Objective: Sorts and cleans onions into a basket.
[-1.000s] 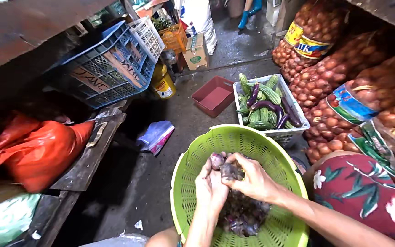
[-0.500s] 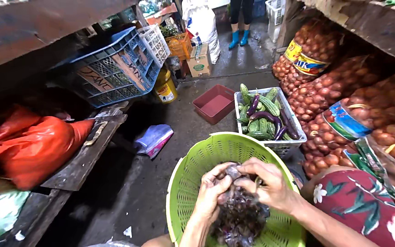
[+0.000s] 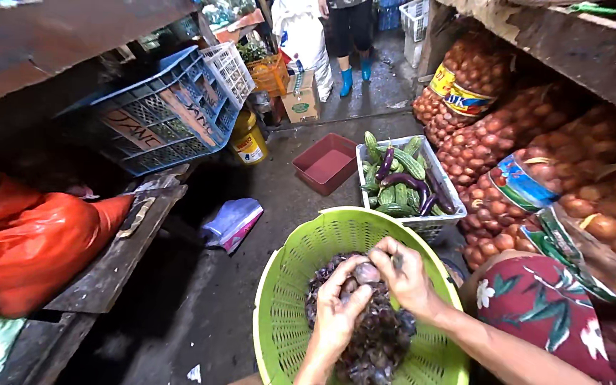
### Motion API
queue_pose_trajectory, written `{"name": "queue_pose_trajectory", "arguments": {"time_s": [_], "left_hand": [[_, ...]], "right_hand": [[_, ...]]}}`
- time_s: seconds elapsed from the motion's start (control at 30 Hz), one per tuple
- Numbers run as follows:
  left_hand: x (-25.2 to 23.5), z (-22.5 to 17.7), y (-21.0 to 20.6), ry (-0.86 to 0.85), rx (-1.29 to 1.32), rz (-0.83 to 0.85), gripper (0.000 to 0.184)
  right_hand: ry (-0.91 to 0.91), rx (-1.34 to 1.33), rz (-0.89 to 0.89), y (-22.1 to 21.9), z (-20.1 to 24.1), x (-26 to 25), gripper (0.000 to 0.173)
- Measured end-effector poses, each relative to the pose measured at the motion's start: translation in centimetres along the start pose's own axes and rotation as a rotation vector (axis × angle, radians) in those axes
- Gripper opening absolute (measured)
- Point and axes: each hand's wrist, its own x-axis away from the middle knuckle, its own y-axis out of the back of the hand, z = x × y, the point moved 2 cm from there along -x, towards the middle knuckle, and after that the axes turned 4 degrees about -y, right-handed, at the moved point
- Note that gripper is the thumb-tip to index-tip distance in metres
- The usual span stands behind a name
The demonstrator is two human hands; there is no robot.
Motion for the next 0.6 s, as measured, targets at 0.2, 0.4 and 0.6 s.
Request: {"name": "queue_pose_trajectory", "arguments": {"time_s": [0.2, 0.4, 0.6], "left_hand": [[-0.8, -0.4, 1.5, 0.269, 0.489, -0.159, 0.035], [-1.0, -0.6, 1.4, 0.254, 0.433, -0.125, 0.039], [-0.8, -0.3, 1.1, 0.168, 0.223, -0.048, 0.04]], "right_hand": [[-0.764, -0.21, 0.339, 0.7, -0.1, -1.7, 0.039], [-0.334, -0.017, 0.386, 1.1, 0.5, -1.5, 0.034], [0.068, 0.408, 0.267, 1.2, 0.7, -0.8, 0.059]]}}
